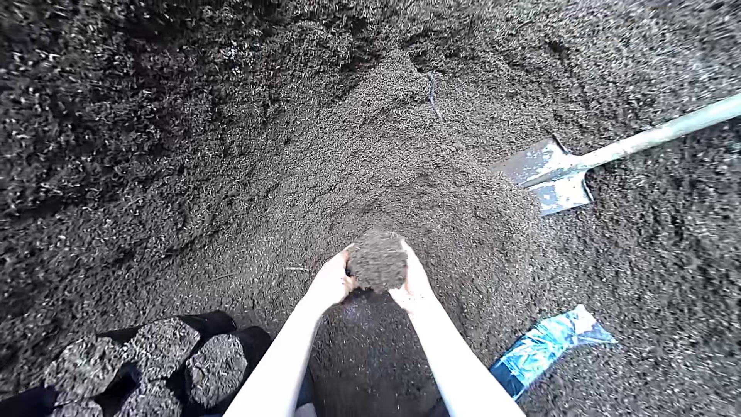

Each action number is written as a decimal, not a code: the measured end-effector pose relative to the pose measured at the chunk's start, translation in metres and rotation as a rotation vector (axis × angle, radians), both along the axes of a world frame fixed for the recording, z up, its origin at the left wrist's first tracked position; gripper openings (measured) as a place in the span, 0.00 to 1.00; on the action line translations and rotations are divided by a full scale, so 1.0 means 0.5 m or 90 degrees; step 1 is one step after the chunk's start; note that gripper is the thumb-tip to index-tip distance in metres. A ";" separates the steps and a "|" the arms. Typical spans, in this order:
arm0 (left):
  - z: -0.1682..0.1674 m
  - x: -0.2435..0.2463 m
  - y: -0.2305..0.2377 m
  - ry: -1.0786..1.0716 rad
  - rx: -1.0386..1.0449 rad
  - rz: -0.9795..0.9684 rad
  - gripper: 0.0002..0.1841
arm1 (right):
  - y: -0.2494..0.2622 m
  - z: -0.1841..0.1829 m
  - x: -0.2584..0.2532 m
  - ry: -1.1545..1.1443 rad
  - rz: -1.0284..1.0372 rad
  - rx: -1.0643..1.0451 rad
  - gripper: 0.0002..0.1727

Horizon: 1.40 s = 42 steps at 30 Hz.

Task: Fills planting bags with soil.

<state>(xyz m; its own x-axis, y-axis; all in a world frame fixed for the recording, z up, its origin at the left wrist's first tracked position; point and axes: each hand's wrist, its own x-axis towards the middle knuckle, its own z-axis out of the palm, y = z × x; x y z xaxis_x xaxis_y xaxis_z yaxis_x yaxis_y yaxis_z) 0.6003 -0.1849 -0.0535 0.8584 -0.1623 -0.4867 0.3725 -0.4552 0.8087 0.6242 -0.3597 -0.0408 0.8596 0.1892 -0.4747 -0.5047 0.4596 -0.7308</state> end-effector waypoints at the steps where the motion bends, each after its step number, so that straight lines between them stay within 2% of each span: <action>1: 0.002 -0.005 0.000 0.004 0.017 0.006 0.41 | 0.005 0.001 -0.007 -0.040 0.010 -0.070 0.21; 5: 0.023 -0.021 0.003 -0.001 0.086 -0.007 0.38 | 0.018 0.028 -0.016 -0.180 0.132 -0.347 0.18; 8: 0.016 -0.029 0.009 -0.041 0.101 -0.035 0.39 | 0.001 0.030 -0.009 -0.278 0.257 -0.709 0.28; 10: 0.010 -0.028 0.006 -0.046 0.122 -0.085 0.38 | -0.003 0.016 -0.001 -0.208 0.432 -0.919 0.39; 11: 0.009 -0.027 0.001 -0.043 0.134 -0.105 0.37 | -0.001 0.004 0.003 -0.169 0.527 -0.963 0.38; 12: 0.012 -0.029 -0.004 -0.039 0.137 -0.106 0.36 | 0.002 -0.002 0.005 -0.156 0.599 -0.989 0.32; 13: 0.021 -0.032 -0.006 -0.043 0.132 -0.091 0.36 | 0.004 0.002 0.004 -0.168 0.640 -1.010 0.27; 15: 0.058 -0.032 0.001 -0.068 0.139 -0.065 0.36 | 0.008 0.047 0.007 -0.222 0.659 -1.035 0.23; 17: 0.098 -0.045 0.011 -0.104 0.134 -0.021 0.35 | 0.006 0.112 -0.001 -0.273 0.610 -1.040 0.22; 19: 0.138 -0.078 0.006 -0.130 0.104 0.046 0.37 | -0.006 0.134 -0.015 -0.337 0.519 -1.033 0.20; 20: 0.147 -0.091 0.000 -0.143 0.088 0.074 0.37 | -0.008 0.121 -0.019 -0.369 0.467 -1.031 0.19; 22: 0.098 -0.081 -0.007 -0.139 0.091 0.078 0.39 | -0.005 0.060 -0.013 -0.373 0.437 -1.018 0.20; 24: 0.026 -0.068 -0.009 -0.098 0.141 0.044 0.37 | -0.020 0.001 0.002 -0.277 0.540 -0.941 0.24; 27: 0.004 -0.046 -0.005 -0.064 0.181 0.013 0.38 | -0.074 0.003 0.073 -0.214 0.575 -0.786 0.32; 28: 0.004 -0.047 -0.005 -0.069 0.188 0.009 0.38 | -0.102 0.009 0.099 -0.225 0.552 -0.790 0.32; 30: 0.002 -0.048 -0.006 -0.064 0.220 -0.005 0.33 | -0.175 0.010 0.171 -0.276 0.488 -0.880 0.32; 32: 0.008 -0.044 -0.015 -0.009 0.330 -0.070 0.27 | -0.249 0.014 0.259 -0.300 0.392 -0.986 0.30; 34: 0.026 -0.033 -0.024 0.064 0.384 -0.131 0.23 | -0.299 0.042 0.339 -0.270 0.299 -1.051 0.32; 36: 0.050 -0.021 -0.026 0.084 0.394 -0.141 0.20 | -0.334 0.041 0.408 -0.231 0.228 -1.068 0.33; 39: 0.068 -0.019 -0.021 0.045 0.418 -0.101 0.20 | -0.331 -0.022 0.446 -0.135 0.191 -1.048 0.35; 42: 0.061 -0.030 -0.014 0.044 0.422 -0.083 0.20 | -0.272 -0.123 0.400 -0.098 0.231 -1.016 0.42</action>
<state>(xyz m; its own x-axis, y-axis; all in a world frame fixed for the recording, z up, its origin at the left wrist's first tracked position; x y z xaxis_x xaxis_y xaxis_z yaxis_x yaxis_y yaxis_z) 0.5852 -0.1919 -0.0230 0.8155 0.0887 -0.5719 0.3214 -0.8912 0.3200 0.8242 -0.4957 -0.1021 0.9368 -0.1887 -0.2947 -0.2942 -0.8808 -0.3711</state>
